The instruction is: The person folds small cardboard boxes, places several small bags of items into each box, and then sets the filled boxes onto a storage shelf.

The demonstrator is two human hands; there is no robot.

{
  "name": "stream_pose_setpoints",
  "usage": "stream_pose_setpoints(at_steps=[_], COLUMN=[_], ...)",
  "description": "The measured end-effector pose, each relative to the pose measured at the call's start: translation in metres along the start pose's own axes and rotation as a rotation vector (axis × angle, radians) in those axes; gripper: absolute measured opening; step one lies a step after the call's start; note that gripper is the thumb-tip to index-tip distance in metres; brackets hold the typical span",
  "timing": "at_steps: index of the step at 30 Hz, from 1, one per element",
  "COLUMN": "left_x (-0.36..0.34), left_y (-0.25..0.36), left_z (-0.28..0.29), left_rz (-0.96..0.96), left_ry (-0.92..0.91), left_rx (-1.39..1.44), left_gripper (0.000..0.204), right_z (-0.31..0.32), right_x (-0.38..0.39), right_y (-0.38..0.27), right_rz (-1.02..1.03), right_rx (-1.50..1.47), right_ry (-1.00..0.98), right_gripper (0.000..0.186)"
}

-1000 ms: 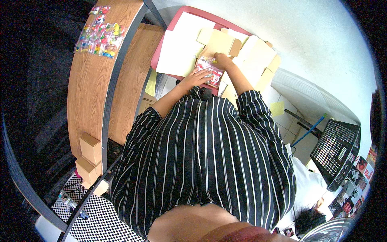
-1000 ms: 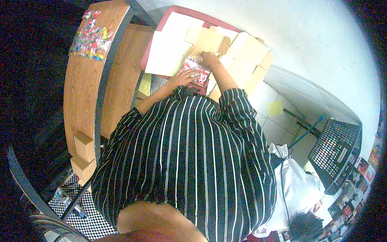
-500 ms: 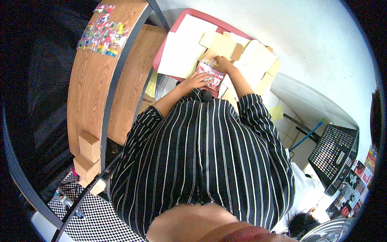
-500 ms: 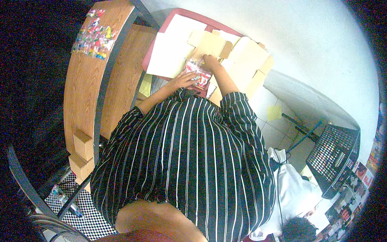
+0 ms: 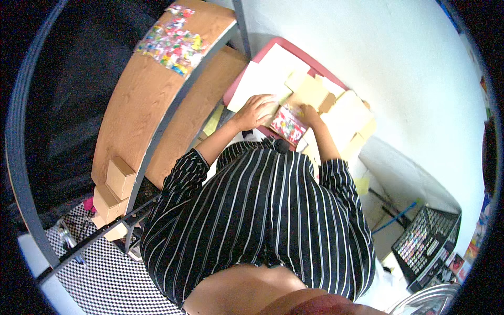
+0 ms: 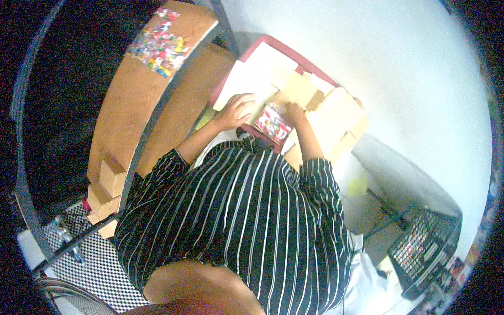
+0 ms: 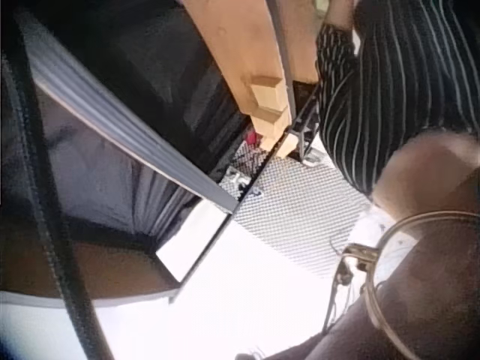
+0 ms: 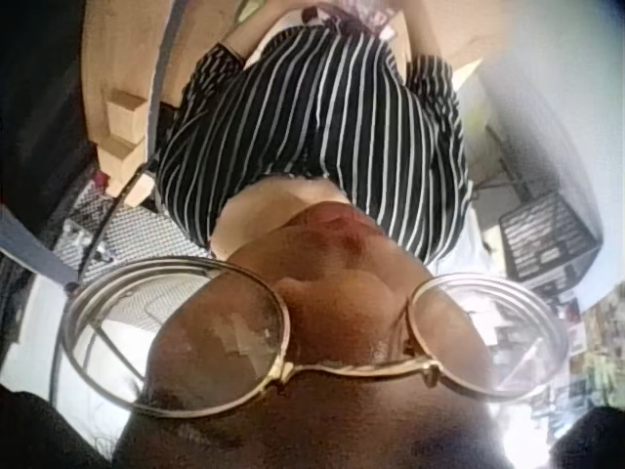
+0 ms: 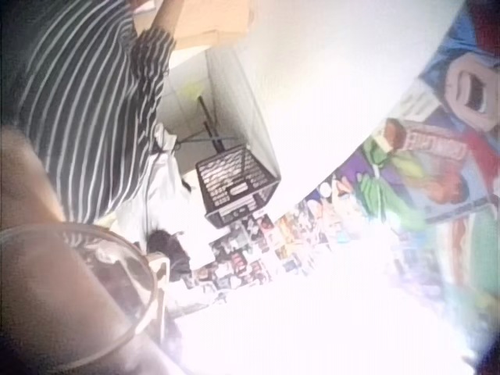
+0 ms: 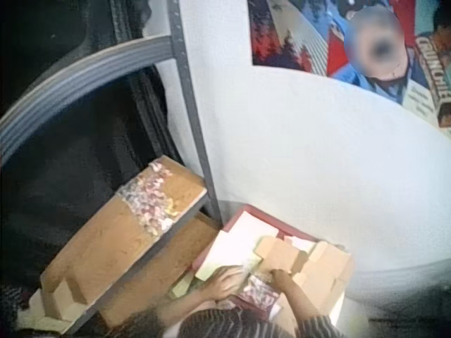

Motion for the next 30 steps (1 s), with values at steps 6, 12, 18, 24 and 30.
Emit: stream_pose_setpoints(at_steps=[6,12,18,24,30], left_x=[-0.042,-0.078,-0.117,-0.144,-0.117], left_y=[-0.044,-0.174,-0.261,-0.242,-0.141], left_z=[0.159,0.253,0.253,0.210,0.181], left_rz=[0.201,0.727,0.887,0.891,0.539], left_ry=[0.565,0.541,0.257,0.073,0.263], left_rx=[-0.230,-0.783,-0.816,-0.790,-0.830], left_gripper=[0.031,0.044,0.063,0.066,0.034], right_z=[0.023,0.058,0.081,0.099,0.107], right_x=[0.019,0.047,0.078,0.107,0.109], right_y=[-0.012,-0.040,-0.060,-0.063,-0.064], right_rz=[-0.138,-0.060,-0.033,-0.087,-0.030], right_rx=[-0.093,-0.220,-0.237,-0.220,-0.215], right_ry=[0.105,0.397,0.620,0.774,0.828], right_gripper=[0.049,0.047,0.035,0.032,0.028])
Point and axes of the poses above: each hand's wrist, its own x-axis away from the middle knuckle, its own z-axis out of the back of the hand, y = z × x, the point moved 10 cm from there along -x, towards the middle knuckle, and after that the axes turned 10 degrees about z, right-handed, at the moved point
